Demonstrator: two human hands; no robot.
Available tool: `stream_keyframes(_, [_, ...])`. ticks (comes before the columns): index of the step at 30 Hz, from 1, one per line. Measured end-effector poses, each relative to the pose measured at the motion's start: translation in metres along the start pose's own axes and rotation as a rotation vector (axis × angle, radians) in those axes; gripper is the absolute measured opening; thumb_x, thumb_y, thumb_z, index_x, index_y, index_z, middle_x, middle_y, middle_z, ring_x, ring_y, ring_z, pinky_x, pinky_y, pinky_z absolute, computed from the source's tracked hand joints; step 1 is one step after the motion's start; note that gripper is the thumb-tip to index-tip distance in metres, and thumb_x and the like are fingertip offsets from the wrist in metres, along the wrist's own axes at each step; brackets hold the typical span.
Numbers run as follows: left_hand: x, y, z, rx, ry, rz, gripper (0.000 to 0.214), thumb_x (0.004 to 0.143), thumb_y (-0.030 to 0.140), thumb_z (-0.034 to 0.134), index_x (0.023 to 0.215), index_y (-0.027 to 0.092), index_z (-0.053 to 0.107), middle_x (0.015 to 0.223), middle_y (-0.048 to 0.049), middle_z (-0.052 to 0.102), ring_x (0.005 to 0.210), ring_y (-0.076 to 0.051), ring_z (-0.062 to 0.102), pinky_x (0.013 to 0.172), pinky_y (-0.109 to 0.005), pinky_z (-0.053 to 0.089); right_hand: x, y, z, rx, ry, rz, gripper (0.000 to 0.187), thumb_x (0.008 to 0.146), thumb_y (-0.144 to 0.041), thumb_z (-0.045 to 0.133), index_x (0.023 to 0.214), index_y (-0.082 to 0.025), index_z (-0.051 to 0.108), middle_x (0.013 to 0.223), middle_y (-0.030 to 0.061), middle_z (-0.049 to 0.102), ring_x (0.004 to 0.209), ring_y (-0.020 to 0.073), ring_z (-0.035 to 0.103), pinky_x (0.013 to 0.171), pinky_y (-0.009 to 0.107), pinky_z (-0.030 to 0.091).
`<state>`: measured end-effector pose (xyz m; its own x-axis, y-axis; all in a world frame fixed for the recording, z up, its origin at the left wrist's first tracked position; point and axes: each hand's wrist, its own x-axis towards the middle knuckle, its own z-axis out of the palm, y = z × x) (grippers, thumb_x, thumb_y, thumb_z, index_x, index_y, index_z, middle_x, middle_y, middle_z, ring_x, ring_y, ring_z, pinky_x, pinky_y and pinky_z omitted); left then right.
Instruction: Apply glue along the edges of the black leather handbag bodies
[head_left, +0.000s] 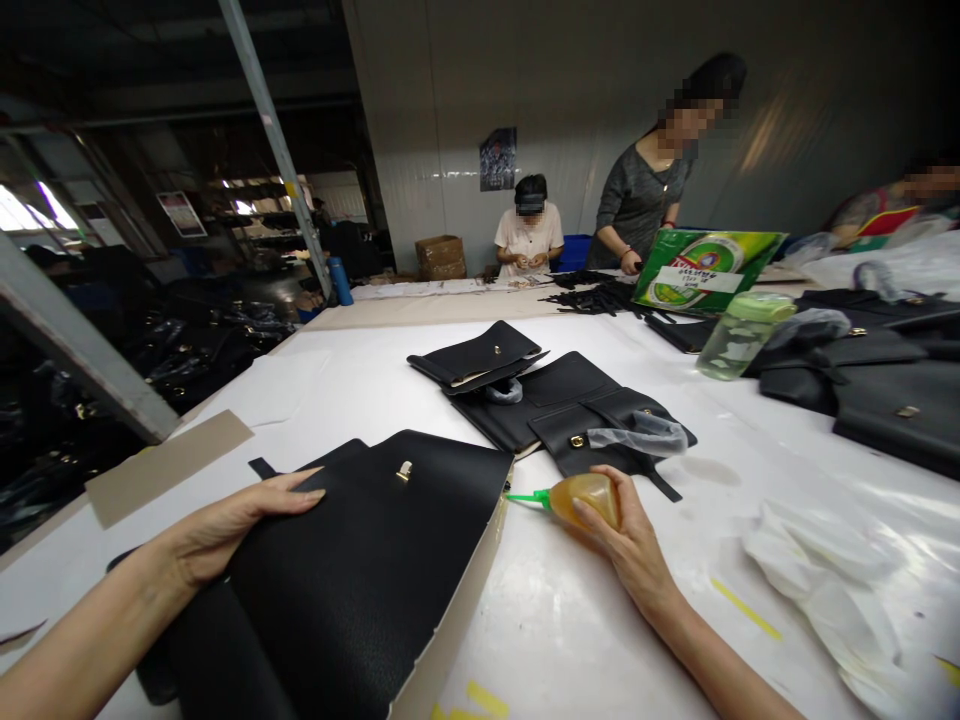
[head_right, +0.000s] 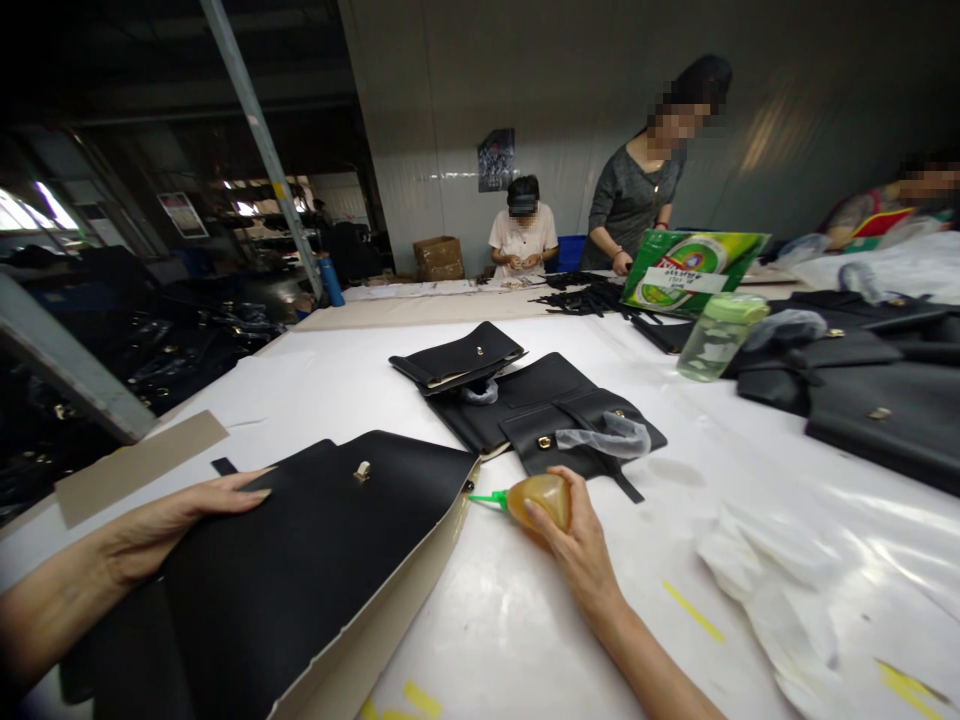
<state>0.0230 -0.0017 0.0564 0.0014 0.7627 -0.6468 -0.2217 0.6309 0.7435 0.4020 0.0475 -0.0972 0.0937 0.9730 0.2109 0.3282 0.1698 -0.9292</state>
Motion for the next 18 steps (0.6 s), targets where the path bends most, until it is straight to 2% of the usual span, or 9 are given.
stream_keyframes(3, [0.003,-0.001,-0.006,0.021,0.003,0.012,0.080,0.065,0.012,0.076,0.136,0.014,0.041,0.091,-0.0087,0.075,0.087,-0.026,0.070,0.081,-0.031,0.055,-0.009,-0.004,-0.003,0.046,-0.098,0.024,0.044,0.083,-0.050,0.060,0.118,-0.030,0.042,0.108,0.0006,0.051,0.096,0.0239,0.053,0.086,0.035,0.040])
stream_keyframes(7, [0.011,-0.004,-0.019,0.039,-0.152,0.047,0.075,0.073,0.014,0.070,0.139,0.010,0.035,0.103,-0.0131,0.072,0.098,-0.029,0.066,0.088,-0.035,0.052,-0.017,-0.008,-0.006,0.148,-0.249,0.071,0.043,0.083,-0.048,0.060,0.118,-0.030,0.041,0.102,-0.0006,0.053,0.093,0.0231,0.054,0.082,0.033,0.042])
stream_keyframes(12, [0.016,-0.007,-0.027,0.045,-0.201,0.069,0.066,0.076,0.016,0.067,0.136,0.013,0.041,0.109,-0.0131,0.070,0.105,-0.030,0.063,0.092,-0.035,0.049,-0.021,-0.009,-0.006,0.107,-0.144,0.082,0.043,0.083,-0.049,0.060,0.118,-0.031,0.041,0.106,-0.0006,0.052,0.095,0.0232,0.054,0.084,0.033,0.042])
stream_keyframes(16, [0.019,-0.009,-0.032,0.031,-0.211,0.058,0.066,0.072,0.015,0.070,0.134,0.018,0.047,0.111,-0.0119,0.070,0.105,-0.030,0.063,0.093,-0.036,0.049,-0.032,-0.013,-0.004,0.134,-0.276,0.102,0.045,0.084,-0.048,0.060,0.121,-0.031,0.040,0.106,0.0000,0.052,0.092,0.0226,0.055,0.082,0.033,0.043])
stream_keyframes(18, [0.018,-0.009,-0.032,0.030,-0.208,0.061,0.067,0.072,0.015,0.070,0.134,0.019,0.047,0.111,-0.0122,0.070,0.103,-0.030,0.064,0.093,-0.036,0.049,-0.035,-0.013,-0.003,0.133,-0.286,0.098,0.045,0.084,-0.048,0.059,0.121,-0.031,0.040,0.107,0.0005,0.052,0.092,0.0229,0.055,0.082,0.033,0.043])
